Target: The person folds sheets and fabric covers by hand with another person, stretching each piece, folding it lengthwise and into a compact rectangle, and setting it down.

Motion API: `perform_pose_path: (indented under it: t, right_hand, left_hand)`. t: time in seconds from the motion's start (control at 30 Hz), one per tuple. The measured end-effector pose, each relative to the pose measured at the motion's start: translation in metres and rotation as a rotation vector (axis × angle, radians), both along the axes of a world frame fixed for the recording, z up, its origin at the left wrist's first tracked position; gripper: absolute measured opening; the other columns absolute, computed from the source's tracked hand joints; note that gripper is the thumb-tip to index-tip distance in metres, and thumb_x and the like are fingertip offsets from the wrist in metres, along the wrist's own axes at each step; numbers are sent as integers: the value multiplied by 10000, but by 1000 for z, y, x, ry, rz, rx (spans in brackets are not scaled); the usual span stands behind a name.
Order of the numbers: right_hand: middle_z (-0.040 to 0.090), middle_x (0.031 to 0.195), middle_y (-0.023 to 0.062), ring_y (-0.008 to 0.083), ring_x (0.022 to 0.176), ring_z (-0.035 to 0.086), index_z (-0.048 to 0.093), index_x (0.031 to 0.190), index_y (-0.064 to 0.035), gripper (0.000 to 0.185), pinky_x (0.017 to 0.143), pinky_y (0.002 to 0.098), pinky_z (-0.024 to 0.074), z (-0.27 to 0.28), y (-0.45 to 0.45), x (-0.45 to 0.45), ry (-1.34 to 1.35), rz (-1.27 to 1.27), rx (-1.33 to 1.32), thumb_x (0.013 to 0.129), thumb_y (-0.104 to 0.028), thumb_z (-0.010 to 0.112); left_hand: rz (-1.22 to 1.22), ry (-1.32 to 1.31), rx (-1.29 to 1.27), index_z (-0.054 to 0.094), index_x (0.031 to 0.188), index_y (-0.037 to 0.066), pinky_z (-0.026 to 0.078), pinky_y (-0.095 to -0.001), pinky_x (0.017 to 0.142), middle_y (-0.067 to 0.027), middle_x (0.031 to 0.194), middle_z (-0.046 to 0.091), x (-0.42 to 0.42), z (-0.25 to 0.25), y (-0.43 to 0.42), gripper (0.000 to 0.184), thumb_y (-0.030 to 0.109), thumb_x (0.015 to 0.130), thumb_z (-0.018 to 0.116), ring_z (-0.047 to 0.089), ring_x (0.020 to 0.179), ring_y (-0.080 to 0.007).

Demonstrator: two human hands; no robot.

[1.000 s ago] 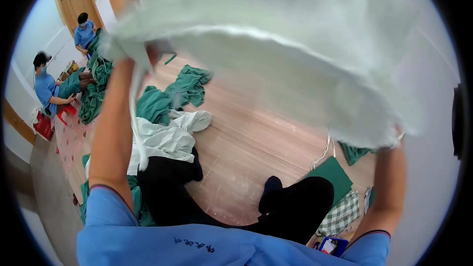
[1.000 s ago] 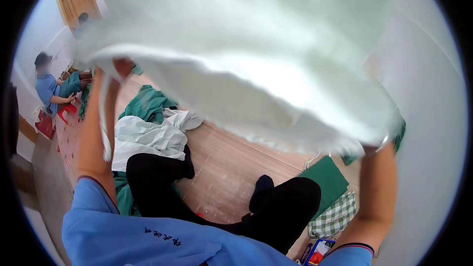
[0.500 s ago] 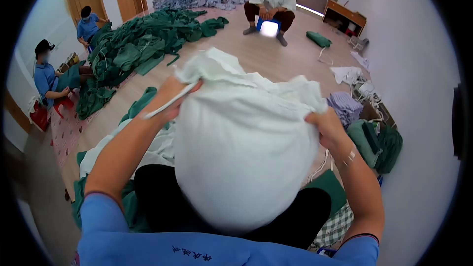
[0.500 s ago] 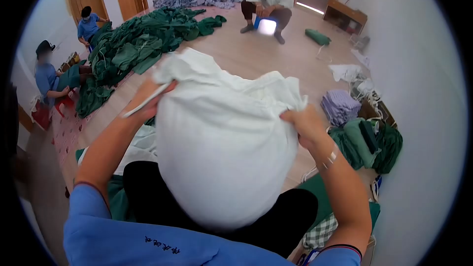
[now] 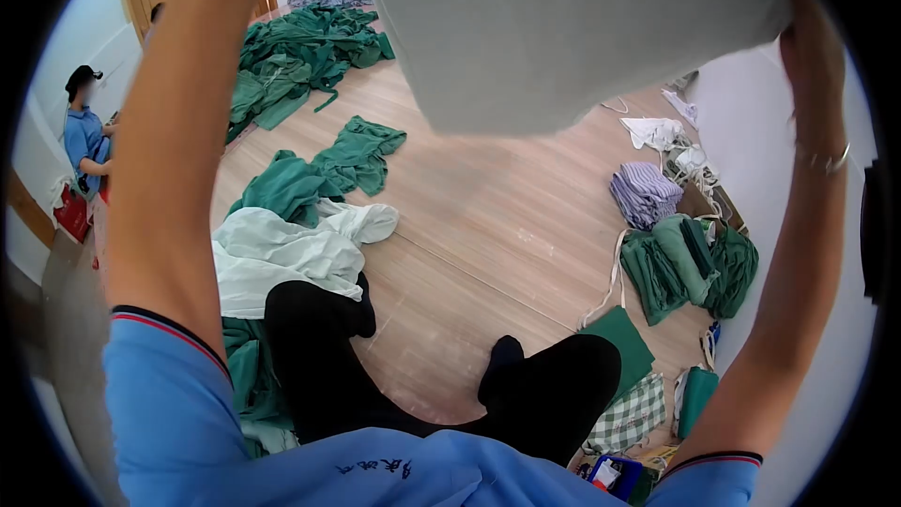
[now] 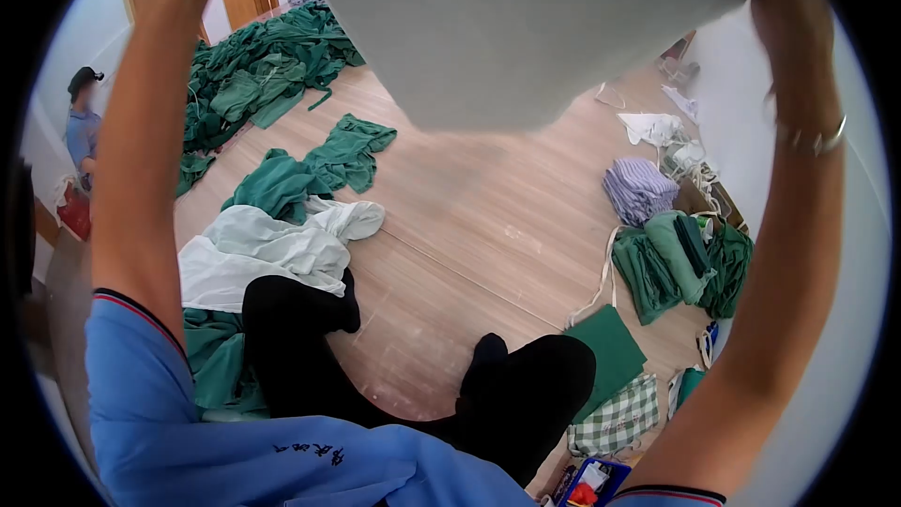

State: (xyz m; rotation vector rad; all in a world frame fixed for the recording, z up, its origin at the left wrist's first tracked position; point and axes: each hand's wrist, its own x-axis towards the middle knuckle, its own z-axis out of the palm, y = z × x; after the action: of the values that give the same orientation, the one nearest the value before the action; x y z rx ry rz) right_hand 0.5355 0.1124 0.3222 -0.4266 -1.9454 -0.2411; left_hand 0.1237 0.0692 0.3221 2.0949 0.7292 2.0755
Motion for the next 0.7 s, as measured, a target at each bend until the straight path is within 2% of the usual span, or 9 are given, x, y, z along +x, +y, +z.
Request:
perform_pose_path:
  t: [0.07, 0.1, 0.13, 0.17, 0.2, 0.23, 0.27, 0.4, 0.7]
  right_hand:
    - [563, 952, 113, 223, 871, 562, 525, 1063, 38, 261, 777, 326, 450, -60, 6, 14, -130, -302, -193, 823, -14, 437]
    - [565, 905, 131, 237, 854, 561, 509, 1063, 19, 269, 759, 325, 451, -100, -26, -26, 381, -183, -558, 802, 2, 444]
    - [561, 928, 138, 267, 892, 547, 503, 1071, 19, 287, 807, 351, 431, -145, -24, -7, 131, -186, -666, 787, -9, 469]
    - [557, 950, 146, 297, 930, 534, 498, 1079, 19, 310, 856, 377, 410, -194, -16, 15, -125, -187, -767, 772, -19, 495]
    - [550, 1074, 153, 291, 980, 522, 501, 1112, 19, 361, 888, 384, 391, -247, -12, 23, -354, -140, -574, 796, -145, 559]
    - [555, 1111, 136, 281, 1027, 514, 508, 1138, -1, 445, 923, 368, 372, -281, -21, 14, -442, -93, -670, 727, -108, 642]
    - [552, 1140, 130, 271, 1073, 494, 539, 1114, -4, 468, 944, 369, 359, -323, -20, 16, -505, -68, -905, 683, -105, 694]
    - [627, 1037, 76, 166, 965, 557, 602, 1021, 2, 368, 862, 297, 420, -432, -32, 8, -161, 152, -1873, 669, -39, 705]
    - [639, 785, 33, 129, 689, 592, 629, 944, -26, 275, 555, 289, 493, -508, 26, -4, -386, 46, -2089, 675, -45, 687]
  left_hand:
    - [-56, -33, -210, 501, 1075, 39, 473, -399, 726, -73, 1021, 549, -46, -72, 24, 460, 440, 852, 477, 566, 832, -199]
    - [-149, -151, -325, 540, 969, 42, 445, -332, 743, -73, 872, 570, -32, -109, 7, 349, 373, 859, 514, 544, 803, -171]
    - [79, 110, -385, 537, 970, 54, 453, -326, 722, -55, 874, 573, -46, -148, 13, 380, 416, 878, 466, 545, 780, -160]
    - [-180, -133, -487, 539, 923, 66, 455, -329, 711, -53, 849, 578, -38, -205, 15, 390, 441, 880, 440, 551, 754, -181]
    - [-76, -107, -623, 532, 911, 56, 460, -318, 697, -77, 808, 585, -29, -252, 13, 316, 364, 861, 480, 556, 724, -185]
    - [246, 521, -396, 546, 883, 49, 457, -310, 675, -116, 757, 583, -29, -288, 5, 181, 209, 802, 522, 568, 710, -192]
    - [307, 469, -792, 565, 868, 47, 451, -327, 695, -139, 754, 587, -21, -332, -6, 164, 105, 716, 548, 581, 697, -215]
    - [-69, 143, -1492, 630, 886, 41, 451, -315, 670, -76, 882, 630, 4, -496, -31, 200, 128, 706, 616, 549, 773, -173]
    - [-371, -33, -1977, 624, 889, 127, 445, -268, 626, 21, 798, 582, -10, -546, 20, 138, 133, 752, 608, 543, 733, -116]
